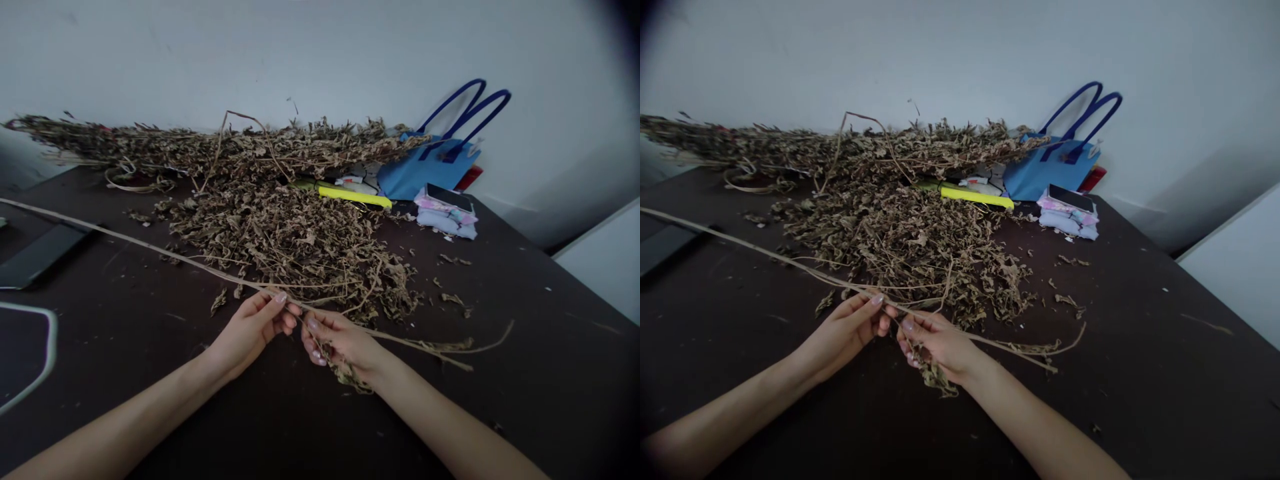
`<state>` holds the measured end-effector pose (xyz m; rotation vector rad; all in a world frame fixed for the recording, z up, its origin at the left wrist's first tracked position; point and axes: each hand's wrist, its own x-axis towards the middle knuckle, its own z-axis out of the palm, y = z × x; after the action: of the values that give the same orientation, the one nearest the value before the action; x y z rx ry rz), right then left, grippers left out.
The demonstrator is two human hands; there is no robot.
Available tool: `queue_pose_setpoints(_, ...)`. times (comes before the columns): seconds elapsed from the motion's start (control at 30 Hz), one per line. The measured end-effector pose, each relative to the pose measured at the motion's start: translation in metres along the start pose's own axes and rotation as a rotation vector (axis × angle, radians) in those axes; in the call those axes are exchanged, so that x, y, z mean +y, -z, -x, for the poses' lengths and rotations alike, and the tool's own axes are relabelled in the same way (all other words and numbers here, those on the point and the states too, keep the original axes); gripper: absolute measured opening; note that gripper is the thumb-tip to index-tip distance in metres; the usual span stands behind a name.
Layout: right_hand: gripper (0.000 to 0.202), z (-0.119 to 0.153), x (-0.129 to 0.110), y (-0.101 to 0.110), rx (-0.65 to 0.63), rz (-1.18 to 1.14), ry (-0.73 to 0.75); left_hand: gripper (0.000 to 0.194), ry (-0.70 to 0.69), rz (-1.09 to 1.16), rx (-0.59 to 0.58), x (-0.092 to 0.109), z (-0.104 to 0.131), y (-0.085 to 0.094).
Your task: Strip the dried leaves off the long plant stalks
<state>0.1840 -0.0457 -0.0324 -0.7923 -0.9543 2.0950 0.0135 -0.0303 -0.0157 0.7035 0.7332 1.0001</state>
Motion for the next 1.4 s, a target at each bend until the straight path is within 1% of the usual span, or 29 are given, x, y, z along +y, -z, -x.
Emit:
queue_pose_setpoints(0.17, 0.027, 0.002, 0.002, 0.0, 0.017, 0.031, 0.026, 0.014, 0.013, -0.022, -0.013, -0.001, 0.0, 0.0)
queue_pose_setpoints(0.37, 0.023, 0.007, -0.004, 0.003, 0.017, 0.058, -0.006, 0.014, 0.009, -0.022, 0.009, -0.002, -0.001, 0.004)
queue_pose_setpoints(0.5, 0.022, 0.006, -0.004, 0.006, 0.004, 0.047, 0.011, 0.012, 0.033, -0.067, -0.028, -0.004, 0.0, 0.006)
queue_pose_setpoints(0.6, 0.023, 0.004, -0.002, 0.006, -0.002, 0.038, 0.03, 0.017, 0.042, -0.126, -0.053, -0.005, 0.0, 0.006)
queue_pose_setpoints(0.67, 0.023, 0.004, -0.002, 0.005, -0.001, 0.044, 0.033, 0.018, 0.041, -0.153, -0.043, -0.005, 0.0, 0.005)
queue_pose_setpoints(0.77, 0.022, 0.004, -0.001, 0.002, 0.005, 0.042, 0.064, 0.014, 0.043, -0.172, -0.013, -0.005, 0.0, 0.003)
queue_pose_setpoints(0.9, 0.021, 0.004, 0.0, -0.002, 0.046, 0.043, 0.097, 0.013, 0.045, -0.171, 0.026, -0.004, 0.001, 0.002)
queue_pose_setpoints(1.03, 0.018, 0.003, 0.003, -0.002, 0.06, 0.044, 0.115, 0.014, 0.046, -0.172, 0.024, -0.005, 0.001, 0.003)
queue_pose_setpoints(1.23, 0.02, 0.002, 0.009, -0.003, 0.127, 0.058, 0.17, 0.015, 0.034, -0.177, 0.041, -0.006, 0.0, 0.003)
queue_pose_setpoints(1.4, 0.02, 0.003, 0.009, -0.004, 0.125, 0.09, 0.192, 0.017, 0.025, -0.174, 0.032, -0.009, 0.001, 0.004)
